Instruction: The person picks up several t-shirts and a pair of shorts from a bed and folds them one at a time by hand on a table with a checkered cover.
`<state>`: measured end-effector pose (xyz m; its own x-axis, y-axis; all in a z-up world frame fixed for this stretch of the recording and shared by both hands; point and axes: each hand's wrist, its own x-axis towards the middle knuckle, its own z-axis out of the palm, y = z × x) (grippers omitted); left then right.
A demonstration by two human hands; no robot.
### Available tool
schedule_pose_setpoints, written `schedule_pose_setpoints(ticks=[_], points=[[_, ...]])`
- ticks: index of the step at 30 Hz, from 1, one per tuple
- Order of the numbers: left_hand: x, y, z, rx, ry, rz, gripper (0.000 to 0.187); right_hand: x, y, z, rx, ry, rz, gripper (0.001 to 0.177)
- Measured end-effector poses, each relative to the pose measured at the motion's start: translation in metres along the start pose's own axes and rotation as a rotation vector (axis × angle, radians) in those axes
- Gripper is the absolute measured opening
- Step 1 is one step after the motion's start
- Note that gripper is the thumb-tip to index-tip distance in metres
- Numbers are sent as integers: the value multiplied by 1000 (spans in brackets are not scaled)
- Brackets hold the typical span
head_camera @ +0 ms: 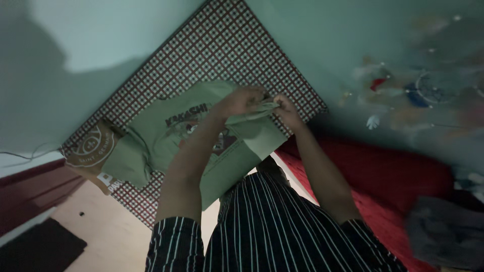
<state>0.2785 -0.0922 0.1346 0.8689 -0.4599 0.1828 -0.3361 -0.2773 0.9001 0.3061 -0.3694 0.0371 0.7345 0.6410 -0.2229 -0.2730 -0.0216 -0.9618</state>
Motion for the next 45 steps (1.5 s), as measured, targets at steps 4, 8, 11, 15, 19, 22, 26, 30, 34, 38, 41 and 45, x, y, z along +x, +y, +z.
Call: schedule_pose_setpoints(ticks=[4, 8, 11, 15, 19, 22, 26, 30, 34, 38, 41, 45], points=[[11, 8, 12, 16, -33, -148, 22, 3, -16, 0, -46, -28, -15, 26], [21, -3, -5, 24, -201, -292, 33, 2, -47, -1, 33, -20, 55, 26], [24, -15, -13, 137, -446, -424, 28, 2, -74, 2, 223, 4, 109, 26], [20, -15, -7, 136, -386, -262, 24, 5, -87, 6, 272, -26, 101, 24], [13, -20, 12, -17, -139, -344, 31, 10, -68, -8, 220, -5, 20, 21], [15, -38, 21, -105, -31, -382, 27, 12, -45, -23, 149, -10, -12, 22], [23, -41, 6, -195, 98, -306, 28, 6, -34, -37, 38, -105, 102, 18], [43, -15, -30, 67, -159, -352, 34, -4, -31, -42, -64, -202, 337, 60], [67, 15, -54, 118, -283, -279, 32, -9, -23, -38, -26, -298, 440, 59], [95, 44, -63, 247, -286, 20, 35, -15, -55, -26, 255, -129, 161, 63], [111, 65, -64, 273, -292, -1, 26, -17, -95, -32, 170, -66, 95, 52], [121, 83, -48, 320, -23, 103, 28, -18, -125, -51, -479, -47, 65, 34]])
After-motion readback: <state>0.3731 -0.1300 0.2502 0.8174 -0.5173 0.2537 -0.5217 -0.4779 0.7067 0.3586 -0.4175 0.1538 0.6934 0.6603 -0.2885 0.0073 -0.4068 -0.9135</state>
